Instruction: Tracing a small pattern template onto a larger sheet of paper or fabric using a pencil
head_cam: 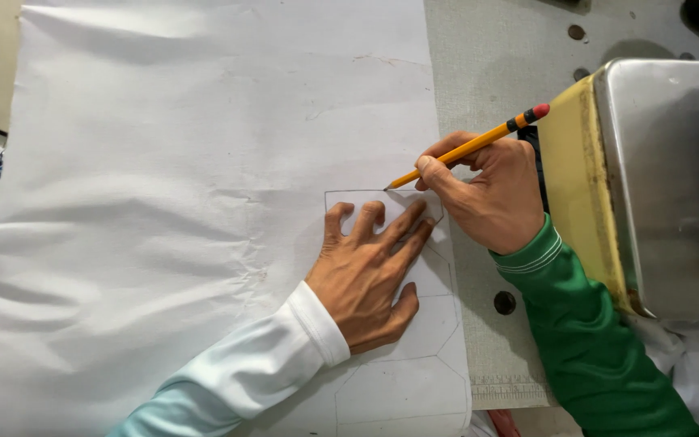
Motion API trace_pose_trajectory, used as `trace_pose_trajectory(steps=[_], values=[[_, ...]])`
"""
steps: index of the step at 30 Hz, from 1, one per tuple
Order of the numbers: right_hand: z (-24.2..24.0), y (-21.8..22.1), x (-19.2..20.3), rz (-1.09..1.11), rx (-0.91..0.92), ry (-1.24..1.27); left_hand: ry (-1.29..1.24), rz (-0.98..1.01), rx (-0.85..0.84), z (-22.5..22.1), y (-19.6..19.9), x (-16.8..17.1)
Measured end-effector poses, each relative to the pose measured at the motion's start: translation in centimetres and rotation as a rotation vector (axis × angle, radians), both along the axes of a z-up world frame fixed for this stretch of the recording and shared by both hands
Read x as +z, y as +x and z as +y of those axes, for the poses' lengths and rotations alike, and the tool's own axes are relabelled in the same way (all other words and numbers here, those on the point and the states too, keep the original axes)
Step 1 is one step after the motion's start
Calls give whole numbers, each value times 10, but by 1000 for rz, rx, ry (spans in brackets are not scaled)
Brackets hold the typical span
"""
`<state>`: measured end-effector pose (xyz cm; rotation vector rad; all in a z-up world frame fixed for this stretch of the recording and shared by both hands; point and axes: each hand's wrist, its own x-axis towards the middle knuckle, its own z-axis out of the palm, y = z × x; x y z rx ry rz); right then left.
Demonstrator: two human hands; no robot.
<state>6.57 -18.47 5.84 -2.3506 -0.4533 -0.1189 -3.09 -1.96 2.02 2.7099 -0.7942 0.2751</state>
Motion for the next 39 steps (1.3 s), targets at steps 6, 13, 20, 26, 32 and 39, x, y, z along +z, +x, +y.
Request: trace_pose_trajectory(steps=[6,13,20,26,32,39], values=[[-9,-3,9,-62,1,-19,10,-11,-12,1,1,3],[-21,-2,2,-177,-7,-113,3,-13,-25,1,2,5],[-23,-3,1,-227,-29,-147,15,-29,-34,2,2,6],[-26,-3,-2,-285,-21,-166,30,-17,-32,2,2,3],[-27,-4,-3,-321,1,-162,23,-36,-32,2,2,3],[-30,-4,-9,-338,-61,-265,3,-30,-35,2,2,4]])
